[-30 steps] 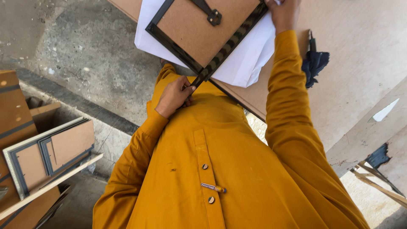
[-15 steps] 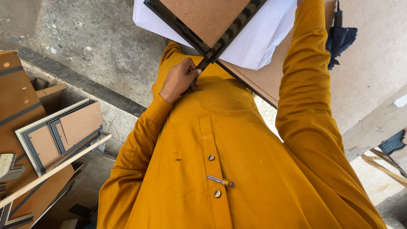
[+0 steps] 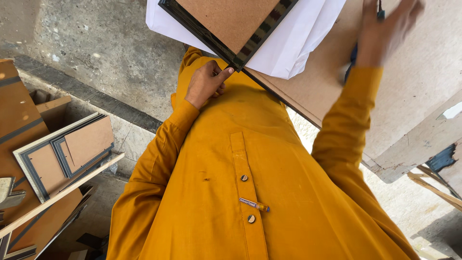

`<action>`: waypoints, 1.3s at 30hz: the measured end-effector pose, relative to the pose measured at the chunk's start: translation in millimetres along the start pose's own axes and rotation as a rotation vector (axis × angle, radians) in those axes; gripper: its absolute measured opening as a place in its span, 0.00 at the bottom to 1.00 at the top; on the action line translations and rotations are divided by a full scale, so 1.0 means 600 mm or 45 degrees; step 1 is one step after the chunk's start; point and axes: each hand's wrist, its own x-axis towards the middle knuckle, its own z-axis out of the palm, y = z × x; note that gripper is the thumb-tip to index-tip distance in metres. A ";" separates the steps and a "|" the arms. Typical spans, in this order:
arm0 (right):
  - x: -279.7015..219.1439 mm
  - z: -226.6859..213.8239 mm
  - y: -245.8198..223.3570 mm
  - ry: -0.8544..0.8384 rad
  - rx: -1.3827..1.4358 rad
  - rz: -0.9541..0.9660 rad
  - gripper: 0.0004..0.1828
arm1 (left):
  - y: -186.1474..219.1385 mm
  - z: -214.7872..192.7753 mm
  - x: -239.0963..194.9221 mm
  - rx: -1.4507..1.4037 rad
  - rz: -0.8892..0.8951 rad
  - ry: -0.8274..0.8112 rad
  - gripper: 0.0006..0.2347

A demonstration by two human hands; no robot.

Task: The person assembles picture frames by placing white paper inside black frames, securing the paper with tape, and cleaning the frame edges with a cloth. The person uses a utility knife to trim excess paper and repeatedly wipes the frame surfaces.

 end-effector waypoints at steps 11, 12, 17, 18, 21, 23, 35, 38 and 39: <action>-0.101 -0.054 0.118 0.084 0.018 0.548 0.15 | 0.017 0.018 0.011 0.121 0.170 0.060 0.19; -0.096 -0.040 0.116 0.097 -0.029 0.519 0.15 | 0.018 0.022 0.012 0.100 0.151 0.048 0.19; -0.102 0.012 0.099 0.247 -0.179 0.278 0.12 | 0.024 0.024 0.013 0.140 0.119 0.032 0.18; -0.103 0.010 0.095 0.379 -0.359 0.117 0.12 | 0.024 0.021 0.013 0.140 0.113 0.040 0.18; -0.112 -0.043 0.085 0.470 -0.178 0.054 0.07 | 0.015 0.015 0.009 0.120 0.119 0.038 0.18; -0.106 -0.079 0.058 0.397 0.237 0.092 0.04 | 0.010 0.015 0.012 0.124 0.125 0.028 0.19; -0.216 0.060 -0.297 -0.423 0.448 -0.738 0.13 | -0.002 0.023 0.027 0.196 0.263 0.057 0.18; -0.118 0.157 -0.204 -0.250 0.206 -0.560 0.11 | 0.008 0.017 0.026 0.278 0.203 0.041 0.19; -0.068 0.196 -0.154 -0.066 0.247 -0.553 0.10 | 0.011 0.017 0.025 0.270 0.176 0.032 0.19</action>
